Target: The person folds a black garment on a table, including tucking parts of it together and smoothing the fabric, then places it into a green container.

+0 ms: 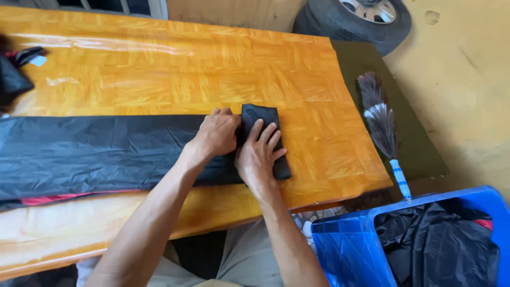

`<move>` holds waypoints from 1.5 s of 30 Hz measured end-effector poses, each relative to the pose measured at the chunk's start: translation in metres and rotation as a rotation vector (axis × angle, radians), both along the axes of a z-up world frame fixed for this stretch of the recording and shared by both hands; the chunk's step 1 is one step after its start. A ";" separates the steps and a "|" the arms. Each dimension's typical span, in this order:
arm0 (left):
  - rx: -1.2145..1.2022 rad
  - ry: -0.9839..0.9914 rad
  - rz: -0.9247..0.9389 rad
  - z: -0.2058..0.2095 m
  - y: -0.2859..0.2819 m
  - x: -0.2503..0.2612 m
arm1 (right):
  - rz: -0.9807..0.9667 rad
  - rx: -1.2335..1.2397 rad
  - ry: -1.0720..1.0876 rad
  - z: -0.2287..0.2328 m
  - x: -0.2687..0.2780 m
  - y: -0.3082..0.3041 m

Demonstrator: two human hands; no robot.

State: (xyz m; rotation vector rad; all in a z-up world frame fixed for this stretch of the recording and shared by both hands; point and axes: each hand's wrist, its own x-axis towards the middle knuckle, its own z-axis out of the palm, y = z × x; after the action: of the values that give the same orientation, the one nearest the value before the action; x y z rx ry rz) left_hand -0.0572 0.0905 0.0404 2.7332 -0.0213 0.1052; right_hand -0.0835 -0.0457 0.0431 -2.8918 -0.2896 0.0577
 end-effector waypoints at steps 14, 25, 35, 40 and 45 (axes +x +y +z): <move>-0.543 -0.236 -0.005 -0.013 0.012 -0.038 | 0.032 -0.114 0.239 0.042 -0.022 0.029; -0.373 -0.343 0.023 -0.029 0.007 -0.035 | 0.251 0.462 -0.404 -0.007 0.121 -0.080; -0.337 -0.330 0.012 -0.019 0.004 -0.036 | 0.263 0.934 0.164 -0.031 0.164 -0.057; -0.251 -0.321 0.029 -0.021 0.002 -0.034 | 0.278 0.714 -0.012 -0.051 0.177 -0.050; -0.254 -0.284 0.027 -0.017 0.004 -0.035 | 0.387 0.408 -0.321 -0.028 0.157 -0.053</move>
State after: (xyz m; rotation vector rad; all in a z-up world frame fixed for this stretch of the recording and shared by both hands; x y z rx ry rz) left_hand -0.0918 0.0943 0.0237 2.4453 -0.0472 0.4699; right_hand 0.0738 -0.0991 0.0152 -2.3947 -0.8116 -0.3593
